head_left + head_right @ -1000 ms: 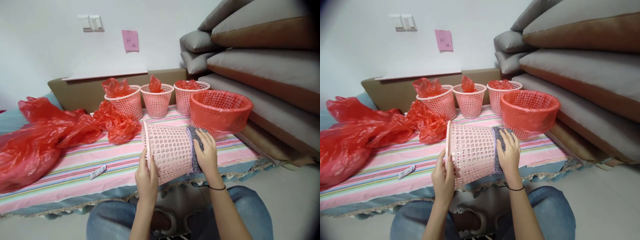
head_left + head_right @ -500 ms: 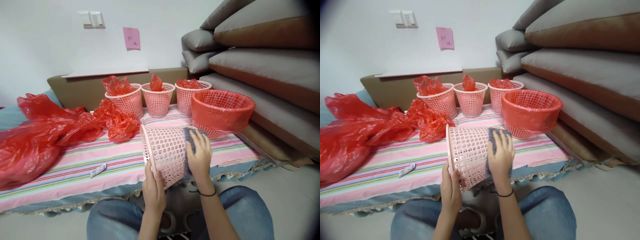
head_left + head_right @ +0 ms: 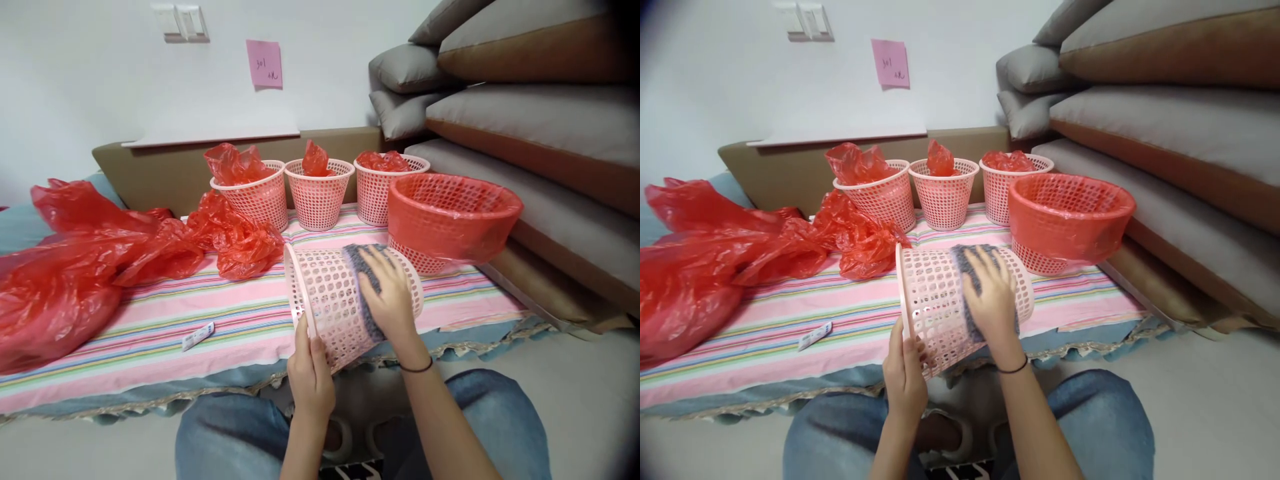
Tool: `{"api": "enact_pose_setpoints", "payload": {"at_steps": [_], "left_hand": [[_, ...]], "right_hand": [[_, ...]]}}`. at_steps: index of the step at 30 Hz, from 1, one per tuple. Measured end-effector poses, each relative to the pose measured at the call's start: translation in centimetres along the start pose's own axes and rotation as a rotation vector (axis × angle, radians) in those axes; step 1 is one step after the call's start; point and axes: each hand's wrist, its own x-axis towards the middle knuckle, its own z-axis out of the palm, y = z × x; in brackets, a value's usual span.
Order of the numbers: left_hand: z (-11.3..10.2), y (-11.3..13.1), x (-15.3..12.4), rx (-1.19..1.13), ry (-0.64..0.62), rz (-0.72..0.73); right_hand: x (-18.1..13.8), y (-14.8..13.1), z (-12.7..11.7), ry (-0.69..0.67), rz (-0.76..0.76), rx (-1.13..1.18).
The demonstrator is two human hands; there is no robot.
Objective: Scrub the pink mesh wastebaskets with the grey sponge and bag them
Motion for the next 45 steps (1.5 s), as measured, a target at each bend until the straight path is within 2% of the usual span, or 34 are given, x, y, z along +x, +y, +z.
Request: {"api": "enact_pose_setpoints", "payload": {"at_steps": [3,6,11,14,17,20,22,29,31,33,36,41,45], "left_hand": [[-0.5,0.2,-0.5,0.000,-0.008,0.007],[-1.3,0.4,-0.7,0.028,-0.055,0.046],[-1.8,1.5,0.9,0.078,-0.117,0.116],[-1.2,2.6,2.6,0.047,-0.059,0.101],[-0.6,3.2,3.8,0.008,-0.004,0.155],[-0.5,2.7,4.0,-0.018,0.030,0.216],[-0.6,2.0,3.6,-0.022,0.048,0.232],[-1.0,1.4,2.3,0.037,0.056,0.244],[-1.1,1.4,2.3,0.035,0.053,0.222],[-1.2,1.2,2.4,0.031,0.037,0.216],[-1.3,1.0,2.6,0.050,0.020,0.240],[-1.4,0.7,1.9,0.082,0.026,0.263],[-1.2,0.6,1.0,0.032,0.021,0.231]], "right_hand": [[0.9,4.4,-0.2,0.104,0.091,-0.054],[0.9,6.9,-0.5,0.155,0.082,-0.051],[0.1,7.5,-0.7,0.175,0.061,-0.047],[-0.4,7.4,-0.8,0.176,0.073,-0.059],[-0.8,7.1,-0.9,0.178,0.087,-0.068],[-1.2,5.7,-1.0,0.180,0.120,-0.095],[-1.5,3.7,-1.1,0.160,0.125,-0.115],[-2.4,-6.7,-0.8,-0.060,-0.134,0.030],[-2.7,-8.5,-0.6,-0.100,-0.179,0.060],[-2.6,-8.9,-0.3,-0.120,-0.187,0.069],[-1.8,-7.0,-0.2,-0.113,-0.125,0.037],[0.1,-0.3,-0.9,-0.025,0.063,-0.081],[0.5,3.8,-1.5,-0.015,0.080,-0.055]]}}
